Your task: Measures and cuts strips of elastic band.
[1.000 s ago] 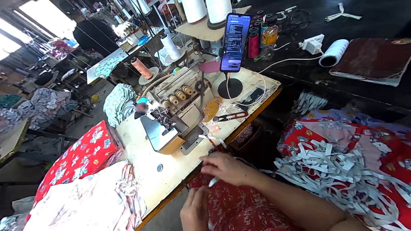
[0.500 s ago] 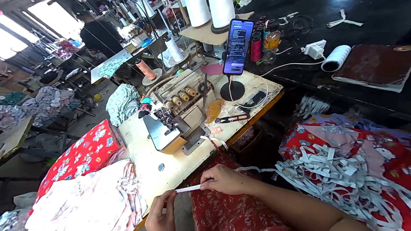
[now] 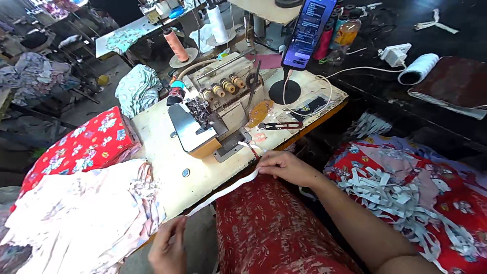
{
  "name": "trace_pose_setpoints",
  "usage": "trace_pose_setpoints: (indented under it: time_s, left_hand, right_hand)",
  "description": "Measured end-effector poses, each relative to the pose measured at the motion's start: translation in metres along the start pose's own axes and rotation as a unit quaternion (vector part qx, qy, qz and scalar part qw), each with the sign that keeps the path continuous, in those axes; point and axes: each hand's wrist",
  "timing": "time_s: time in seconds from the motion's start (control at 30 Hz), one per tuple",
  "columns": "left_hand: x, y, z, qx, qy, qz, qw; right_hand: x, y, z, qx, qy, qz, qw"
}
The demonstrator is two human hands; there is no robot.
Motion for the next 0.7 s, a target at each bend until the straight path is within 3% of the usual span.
trace_pose_setpoints:
  time_s: [0.1,0.2,0.5,0.7]
  left_hand:
    - [0.005,0.016,-0.003,0.01,-0.017,0.025,1.0]
    - [0.0,0.008,-0.008,0.014,-0.031,0.035,0.999]
    - [0.005,0.014,-0.01,0.017,-0.037,0.018,0.999]
    - [0.01,0.015,-0.002,0.051,-0.109,0.012,0.993]
  right_hand:
    - [-0.007,0.005,0.006,0.044,0.008,0.074,0.996]
    - [-0.006,0.003,0.013,0.05,0.042,0.067,0.996]
    - [-0.007,0.014,0.01,0.055,0.042,0.059,0.996]
    - [-0.009,0.009,0.011,0.081,0.026,0.073,0.994]
Point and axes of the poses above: each hand's wrist, its own x-axis away from the middle knuckle, its own y-axis out of the palm, z = x × y, and after that the axes turned 14 degrees about z, right-handed
